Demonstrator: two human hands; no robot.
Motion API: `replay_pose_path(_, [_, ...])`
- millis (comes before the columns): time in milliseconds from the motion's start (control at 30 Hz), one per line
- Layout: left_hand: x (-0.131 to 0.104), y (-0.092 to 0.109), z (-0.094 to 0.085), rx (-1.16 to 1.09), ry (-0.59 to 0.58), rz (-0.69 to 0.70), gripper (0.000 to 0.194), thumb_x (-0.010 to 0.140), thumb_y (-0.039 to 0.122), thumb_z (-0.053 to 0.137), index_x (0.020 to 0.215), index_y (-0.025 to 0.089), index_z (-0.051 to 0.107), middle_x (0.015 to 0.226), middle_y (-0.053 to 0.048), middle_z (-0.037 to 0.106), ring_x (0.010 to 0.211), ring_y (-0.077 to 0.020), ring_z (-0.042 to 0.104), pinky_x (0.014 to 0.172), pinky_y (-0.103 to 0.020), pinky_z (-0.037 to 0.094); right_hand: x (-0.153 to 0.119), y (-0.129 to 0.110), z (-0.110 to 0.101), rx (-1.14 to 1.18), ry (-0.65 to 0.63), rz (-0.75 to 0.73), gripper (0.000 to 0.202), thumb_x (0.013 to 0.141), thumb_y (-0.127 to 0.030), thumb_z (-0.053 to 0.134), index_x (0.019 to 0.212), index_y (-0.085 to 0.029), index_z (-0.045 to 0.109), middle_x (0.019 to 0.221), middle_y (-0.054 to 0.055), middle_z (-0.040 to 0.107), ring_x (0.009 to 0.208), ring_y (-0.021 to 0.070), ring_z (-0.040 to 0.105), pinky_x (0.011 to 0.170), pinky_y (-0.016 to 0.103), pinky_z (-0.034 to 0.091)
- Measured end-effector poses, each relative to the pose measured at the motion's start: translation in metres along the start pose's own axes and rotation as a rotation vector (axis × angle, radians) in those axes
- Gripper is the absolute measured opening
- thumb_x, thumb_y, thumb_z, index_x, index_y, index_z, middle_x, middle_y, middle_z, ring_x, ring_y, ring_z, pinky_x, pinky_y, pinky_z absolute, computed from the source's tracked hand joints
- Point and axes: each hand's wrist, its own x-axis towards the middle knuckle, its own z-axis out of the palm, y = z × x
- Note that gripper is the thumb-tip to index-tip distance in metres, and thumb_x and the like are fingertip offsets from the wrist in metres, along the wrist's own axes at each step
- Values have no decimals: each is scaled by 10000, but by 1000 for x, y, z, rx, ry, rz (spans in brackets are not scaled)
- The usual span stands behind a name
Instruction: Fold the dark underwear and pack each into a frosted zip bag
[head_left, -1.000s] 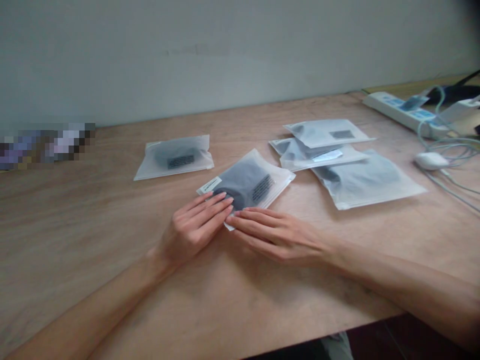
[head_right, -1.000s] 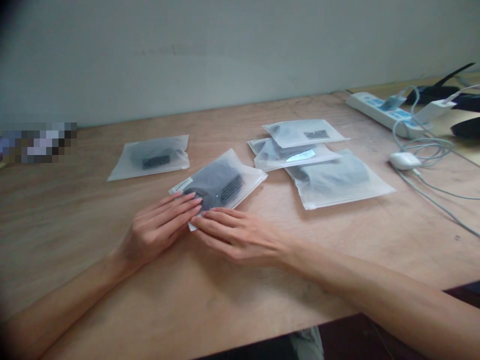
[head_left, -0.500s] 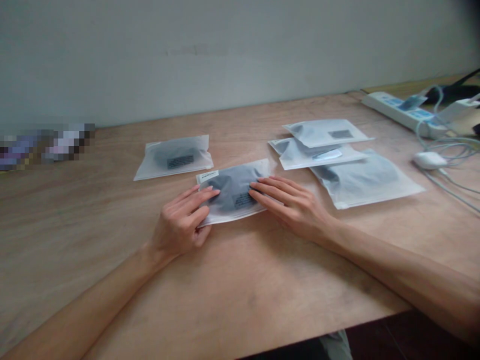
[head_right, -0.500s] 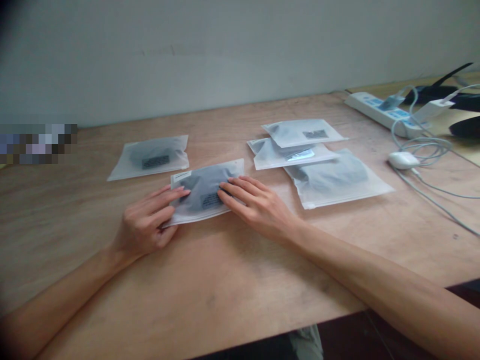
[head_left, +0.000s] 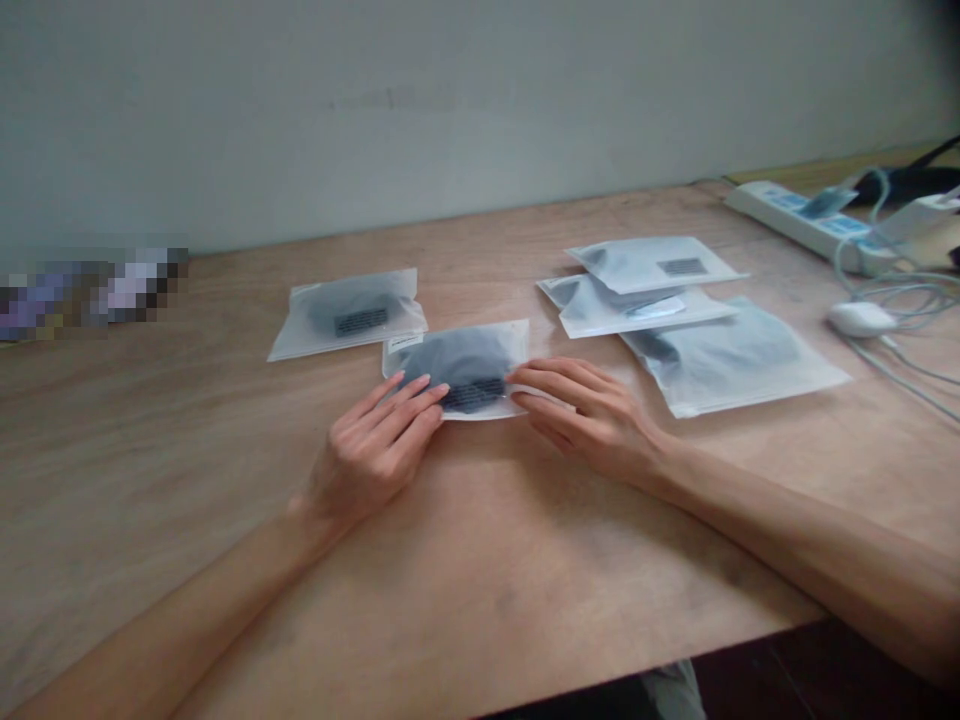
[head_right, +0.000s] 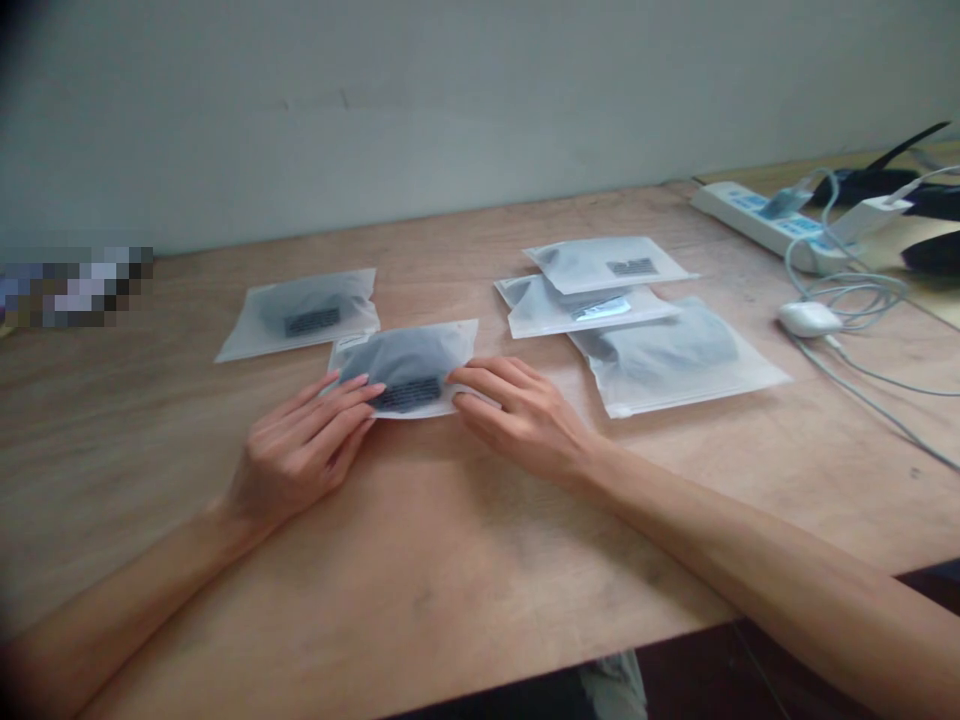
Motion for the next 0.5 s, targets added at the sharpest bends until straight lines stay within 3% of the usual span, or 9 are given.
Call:
replay_pose_path(133, [1,-1,2,6,28,-56,140,932,97,617,1049,149,673,1188,-74,756,1139,-226,720,1144,-432,515,2,2,-1,86,79,140,81,948,-142,625,887,-191,645,1056,81,732,904,183,669,749,311,556])
replay_pose_path(300, [0,0,1,19,16,-56,100,941,104,602,1000,160,660,1172,-68,757,1109,-217,729,1148,-433,506,3,2,-3,227,5,289,89,937,-198,654,854,-182,625,956,50,666,674,102,597,589,220,490])
replay_pose_path(367, [0,-1,1,25,21,-78,81,941,102,607,985,152,652,1179,-83,750,1085,-217,734,1117,-411,531,1,3,-3,262,-16,303,68,920,-169,653,861,-181,618,980,51,661,658,94,593,567,210,481])
replay_pose_path(500, [0,-1,0,37,34,-126,57,919,121,655,968,149,647,1236,-101,727,1067,-232,738,1031,-363,587,-1,6,-2,275,-7,275,88,898,-98,617,891,-186,613,1044,66,689,821,146,677,648,229,525])
